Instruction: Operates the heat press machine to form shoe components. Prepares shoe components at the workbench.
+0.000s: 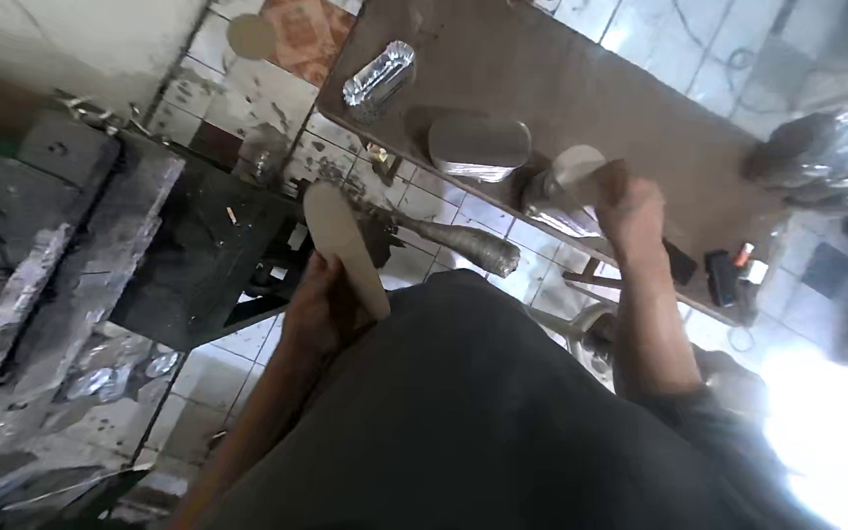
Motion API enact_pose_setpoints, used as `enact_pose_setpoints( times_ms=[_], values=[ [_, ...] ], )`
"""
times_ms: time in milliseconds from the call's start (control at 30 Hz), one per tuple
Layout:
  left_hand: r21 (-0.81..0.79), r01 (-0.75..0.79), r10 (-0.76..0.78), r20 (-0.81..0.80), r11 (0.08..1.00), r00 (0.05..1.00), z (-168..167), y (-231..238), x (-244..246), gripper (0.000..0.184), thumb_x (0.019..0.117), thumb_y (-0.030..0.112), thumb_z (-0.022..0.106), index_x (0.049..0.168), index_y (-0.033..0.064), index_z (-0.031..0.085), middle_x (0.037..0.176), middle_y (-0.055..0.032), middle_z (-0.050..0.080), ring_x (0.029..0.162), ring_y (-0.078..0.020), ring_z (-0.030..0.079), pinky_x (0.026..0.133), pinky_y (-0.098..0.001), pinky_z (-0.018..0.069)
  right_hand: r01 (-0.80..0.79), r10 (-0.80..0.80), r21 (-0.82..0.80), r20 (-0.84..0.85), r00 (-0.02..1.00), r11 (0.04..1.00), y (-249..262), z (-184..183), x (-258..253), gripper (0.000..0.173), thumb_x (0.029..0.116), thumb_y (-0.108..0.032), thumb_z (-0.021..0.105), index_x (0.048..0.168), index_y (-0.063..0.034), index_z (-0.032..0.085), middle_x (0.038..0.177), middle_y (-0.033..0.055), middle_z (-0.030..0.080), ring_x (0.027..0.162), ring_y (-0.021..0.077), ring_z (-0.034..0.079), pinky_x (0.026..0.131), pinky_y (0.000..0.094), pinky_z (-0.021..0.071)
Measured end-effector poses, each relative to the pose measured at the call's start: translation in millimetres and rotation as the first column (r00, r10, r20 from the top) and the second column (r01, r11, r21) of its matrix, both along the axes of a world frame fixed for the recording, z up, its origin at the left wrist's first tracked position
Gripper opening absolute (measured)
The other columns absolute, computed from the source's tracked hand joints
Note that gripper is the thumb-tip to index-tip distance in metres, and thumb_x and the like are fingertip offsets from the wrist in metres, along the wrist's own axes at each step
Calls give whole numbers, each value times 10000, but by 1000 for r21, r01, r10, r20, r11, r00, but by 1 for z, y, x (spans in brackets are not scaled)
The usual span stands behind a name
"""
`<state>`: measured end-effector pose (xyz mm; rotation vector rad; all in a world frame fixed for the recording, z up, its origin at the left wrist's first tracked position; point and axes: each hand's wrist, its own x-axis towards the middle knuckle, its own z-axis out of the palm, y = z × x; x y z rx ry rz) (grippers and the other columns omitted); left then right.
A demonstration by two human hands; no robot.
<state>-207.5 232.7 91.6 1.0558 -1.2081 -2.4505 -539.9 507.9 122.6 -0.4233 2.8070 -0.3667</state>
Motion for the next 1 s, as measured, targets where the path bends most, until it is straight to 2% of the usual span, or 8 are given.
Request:
enact_pose_setpoints(
  times_ms=[100, 200, 500, 633, 800, 867, 933, 1000],
  values=[
    [-163, 114, -124, -59, 980, 990, 1, -70, -2, 385, 1070, 192, 413, 1451, 231, 376, 1169, 46, 655, 1004, -98, 683, 853, -348, 616, -9, 32, -437, 47, 998, 899, -61, 0, 58, 285, 1069, -212, 506, 1162, 16, 650, 957, 130, 692, 864, 204, 694, 822, 424, 605],
    [-212, 98, -152, -259, 972, 954, 4, -105, -24, 403, 1071, 110, 433, 1469, 141, 378, 1264, -5, 642, 1136, -147, 656, 983, -389, 574, 118, 192, -826, 264, 945, 551, -165, 6, 141, 194, 1073, -134, 484, 1036, -31, 644, 770, -9, 644, 659, 70, 626, 621, 287, 572],
    [-252, 112, -213, -417, 961, 884, 31, -128, -31, 423, 1049, 136, 493, 1470, 145, 447, 1346, -45, 625, 1229, -191, 613, 1053, -445, 527, 33, 561, -902, 297, 773, 431, -241, 54, 186, 247, 996, -33, 623, 1239, 7, 604, 1005, 105, 710, 868, 145, 700, 789, 332, 619],
    [-454, 260, -470, -445, 852, 763, 48, -76, -44, 655, 899, 590, 681, 1445, 271, 510, 1430, 102, 591, 1337, -73, 537, 1121, -296, 453, -183, 647, -971, -41, 762, 154, -213, 55, 181, 255, 902, 45, 689, 1147, 117, 690, 1087, 200, 727, 988, 193, 700, 927, 337, 570],
    [-392, 387, -493, -217, 835, 843, -15, 23, -113, 648, 868, 362, 763, 1355, 73, 449, 1239, 2, 652, 1180, -102, 622, 1010, -311, 531, -384, 579, -807, -64, 813, 449, -111, 10, 128, 292, 911, -36, 716, 1200, -2, 739, 1299, 197, 686, 1245, 341, 620, 1117, 541, 415],
    [-490, 663, -638, 250, 566, 729, -64, 63, -146, 564, 885, 183, 725, 1322, -73, 478, 1155, -63, 644, 1041, -64, 628, 916, -252, 546, -307, 440, -735, -14, 898, 605, -35, -54, 110, 316, 916, -16, 701, 1230, -19, 734, 1266, 187, 704, 1190, 330, 663, 1052, 482, 508],
    [-490, 869, -717, 584, 64, 382, -119, 107, -185, 696, 912, 233, 770, 1464, -52, 456, 1441, -226, 541, 1324, -251, 541, 1112, -412, 449, -131, 300, -539, 240, 923, 832, 59, -117, 105, 358, 942, 22, 637, 1288, -42, 702, 1271, 185, 699, 1205, 352, 652, 1050, 523, 505],
    [-586, 769, -714, 651, -257, 258, -191, 139, -211, 857, 902, 429, 750, 1545, -12, 393, 1576, -303, 371, 1471, -456, 354, 1206, -599, 279, 56, 102, -278, 522, 847, 959, 157, -168, 126, 319, 1007, -46, 596, 1319, -42, 665, 1264, 208, 686, 1207, 386, 641, 1045, 581, 491]
  ],
)
